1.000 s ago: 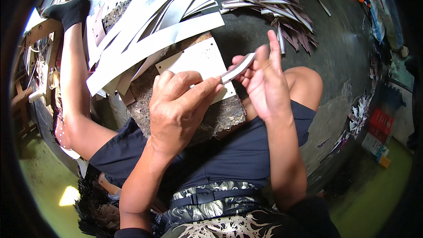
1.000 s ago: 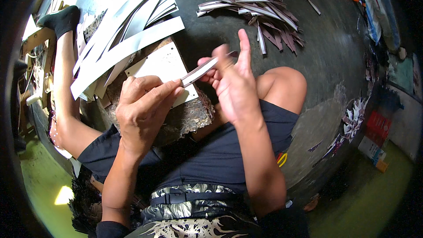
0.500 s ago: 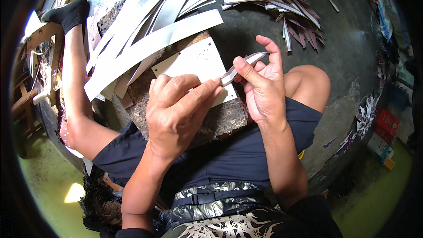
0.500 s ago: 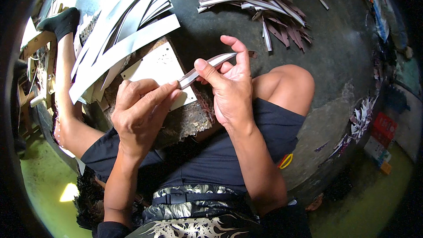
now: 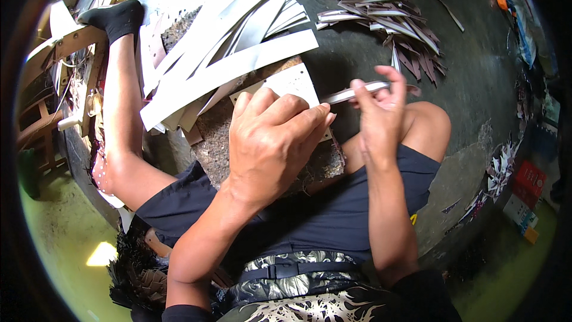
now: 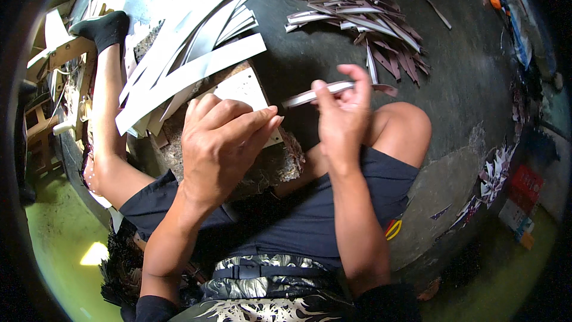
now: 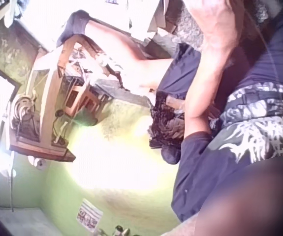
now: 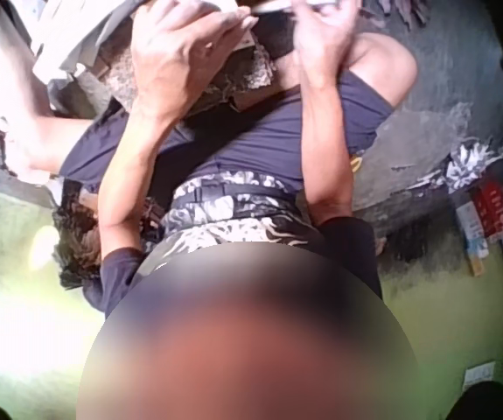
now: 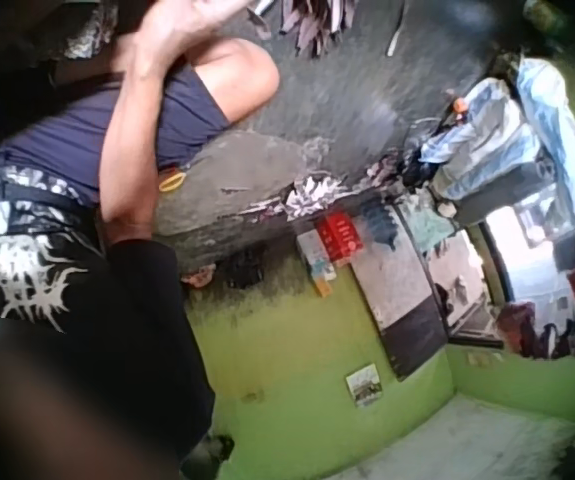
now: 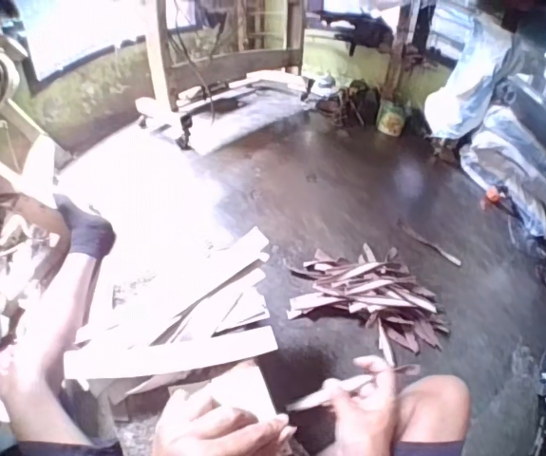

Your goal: The person sits on the floor and repeatedly peels the backing off thin strips of material. They place the peeled strips into a pile on the floor. The person handles the strips one at a time, peeling the backing and stacking them.

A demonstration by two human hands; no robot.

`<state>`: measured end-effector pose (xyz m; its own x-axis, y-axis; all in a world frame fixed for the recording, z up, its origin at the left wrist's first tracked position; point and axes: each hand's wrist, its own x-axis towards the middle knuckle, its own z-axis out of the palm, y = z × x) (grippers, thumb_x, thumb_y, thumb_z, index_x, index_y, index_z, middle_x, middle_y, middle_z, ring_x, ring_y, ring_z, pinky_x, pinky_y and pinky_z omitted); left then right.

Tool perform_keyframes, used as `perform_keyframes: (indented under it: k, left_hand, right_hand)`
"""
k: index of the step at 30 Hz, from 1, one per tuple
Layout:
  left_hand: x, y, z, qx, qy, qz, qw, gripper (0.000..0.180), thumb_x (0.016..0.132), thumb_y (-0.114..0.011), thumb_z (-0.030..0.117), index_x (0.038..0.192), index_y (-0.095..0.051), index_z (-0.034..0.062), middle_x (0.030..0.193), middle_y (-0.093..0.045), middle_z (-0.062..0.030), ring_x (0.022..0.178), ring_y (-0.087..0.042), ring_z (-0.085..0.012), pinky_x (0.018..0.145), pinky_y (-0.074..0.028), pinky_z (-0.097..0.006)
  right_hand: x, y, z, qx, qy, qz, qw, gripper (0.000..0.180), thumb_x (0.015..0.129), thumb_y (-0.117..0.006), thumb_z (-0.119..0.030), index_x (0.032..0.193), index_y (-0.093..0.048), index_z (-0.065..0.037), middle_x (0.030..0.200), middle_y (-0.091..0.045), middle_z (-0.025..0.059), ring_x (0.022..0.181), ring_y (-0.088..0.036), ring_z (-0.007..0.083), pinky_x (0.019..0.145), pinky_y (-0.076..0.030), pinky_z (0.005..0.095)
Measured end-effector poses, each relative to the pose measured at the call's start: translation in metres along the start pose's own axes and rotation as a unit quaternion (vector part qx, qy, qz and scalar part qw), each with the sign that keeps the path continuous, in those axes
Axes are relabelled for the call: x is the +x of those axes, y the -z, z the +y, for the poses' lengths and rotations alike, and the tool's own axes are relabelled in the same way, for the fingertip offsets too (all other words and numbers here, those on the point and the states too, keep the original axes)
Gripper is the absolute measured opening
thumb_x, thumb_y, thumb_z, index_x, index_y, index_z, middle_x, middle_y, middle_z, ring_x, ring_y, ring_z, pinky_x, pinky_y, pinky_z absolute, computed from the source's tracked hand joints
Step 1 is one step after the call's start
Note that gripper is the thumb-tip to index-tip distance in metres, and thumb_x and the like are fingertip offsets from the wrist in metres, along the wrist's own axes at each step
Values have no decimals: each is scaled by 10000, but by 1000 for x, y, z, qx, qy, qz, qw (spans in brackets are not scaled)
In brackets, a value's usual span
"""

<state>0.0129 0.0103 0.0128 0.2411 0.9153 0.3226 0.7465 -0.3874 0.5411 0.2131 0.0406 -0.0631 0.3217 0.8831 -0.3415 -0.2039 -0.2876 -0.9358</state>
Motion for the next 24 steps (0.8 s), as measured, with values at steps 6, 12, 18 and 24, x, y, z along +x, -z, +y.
perform_keyframes:
  k: [6,12,18,24]
  left_hand:
    - [15,48,-28,173,70,83,979,286,960,-893,265,1187,-819,108,1178,-749,-91,1089,-660,-311,997,-493,-468]
    - [26,61,-46,188,108,2,976,232,990,-860,280,1123,-786,105,1158,-759,-71,1152,-665,-318,1004,-473,-485]
    - [12,88,-19,98,23,31,994,137,958,-866,122,1058,-780,88,938,-769,-67,880,-723,-283,859,-533,-402]
    - [-37,122,7,-60,162,-36,984,172,939,-891,49,1072,-784,36,958,-785,-94,862,-733,-223,777,-558,-356]
  right_hand:
    - [30,31,-90,33,250,-13,968,519,1048,-813,-2,1475,-528,-81,1038,-759,120,835,-725,141,773,-608,262]
    - [75,-3,-103,-140,91,10,986,709,1076,-845,-289,1627,-455,-70,1086,-791,130,913,-731,141,742,-556,284]
    - [-15,-17,-77,-124,228,-268,928,732,942,-970,-257,1555,-620,-64,1415,-721,114,1270,-681,201,990,-595,331]
    - [-55,-24,-92,31,-46,-358,932,530,1010,-849,1,1500,-650,-21,1258,-707,86,1017,-709,80,900,-600,244]
